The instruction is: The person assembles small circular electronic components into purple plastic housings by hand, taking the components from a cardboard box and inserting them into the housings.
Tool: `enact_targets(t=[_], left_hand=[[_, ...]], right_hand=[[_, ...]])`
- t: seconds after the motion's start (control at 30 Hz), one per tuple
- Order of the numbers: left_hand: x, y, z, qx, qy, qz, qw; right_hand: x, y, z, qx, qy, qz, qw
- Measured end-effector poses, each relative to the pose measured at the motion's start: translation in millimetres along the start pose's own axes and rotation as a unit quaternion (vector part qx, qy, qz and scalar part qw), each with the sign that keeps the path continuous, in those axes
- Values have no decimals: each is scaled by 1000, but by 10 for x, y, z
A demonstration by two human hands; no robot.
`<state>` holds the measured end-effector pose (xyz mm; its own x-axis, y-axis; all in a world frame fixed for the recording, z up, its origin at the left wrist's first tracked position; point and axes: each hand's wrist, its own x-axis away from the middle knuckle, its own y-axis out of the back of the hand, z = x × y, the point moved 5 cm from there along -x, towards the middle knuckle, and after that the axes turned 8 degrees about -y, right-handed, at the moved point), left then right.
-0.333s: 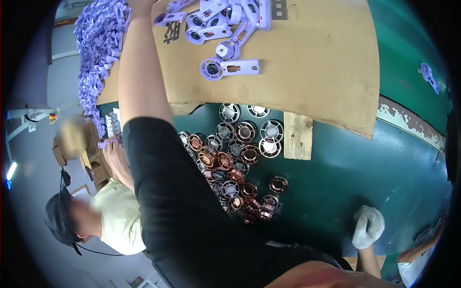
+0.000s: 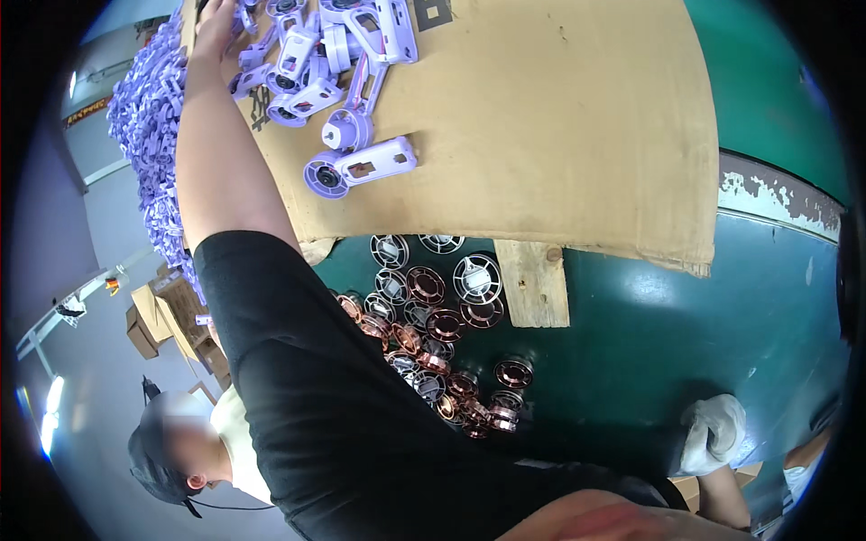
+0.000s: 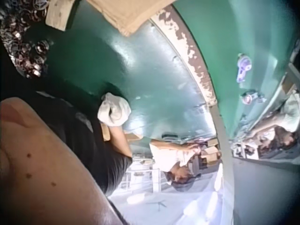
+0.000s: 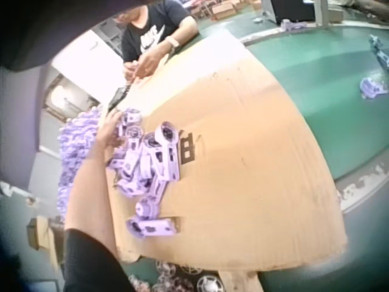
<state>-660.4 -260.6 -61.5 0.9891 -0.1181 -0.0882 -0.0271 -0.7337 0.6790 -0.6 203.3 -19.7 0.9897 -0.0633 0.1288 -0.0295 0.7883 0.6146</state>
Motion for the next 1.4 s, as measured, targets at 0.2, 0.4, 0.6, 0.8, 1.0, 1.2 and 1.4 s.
enact_targets(t=[0.2,0.4,0.6,0.8,1.0,1.2,1.4], left_hand=[[3,575,-417,-56,114,57,990],[112,153,-996,61,87,173,979],[22,221,-1122,-345,-225,-21,911],[-67,-120,-556,-235,-8,16,972],[451,-271,-633,-240,-292,67,924],[1602,-445,-1568,-101,-101,63,988],[1555,623,-984,-268,-84,-163,946]], right_hand=[[1,-56,22,-36,53,-22,998],[-2,-39,78,-37,51,-24,998],[-106,-63,102,-63,58,0,996],[-103,-67,109,-34,59,-39,997],[-131,-91,187,-33,63,-51,996],[-61,-46,163,-55,25,-62,996],[24,-86,105,-125,-5,-62,990]])
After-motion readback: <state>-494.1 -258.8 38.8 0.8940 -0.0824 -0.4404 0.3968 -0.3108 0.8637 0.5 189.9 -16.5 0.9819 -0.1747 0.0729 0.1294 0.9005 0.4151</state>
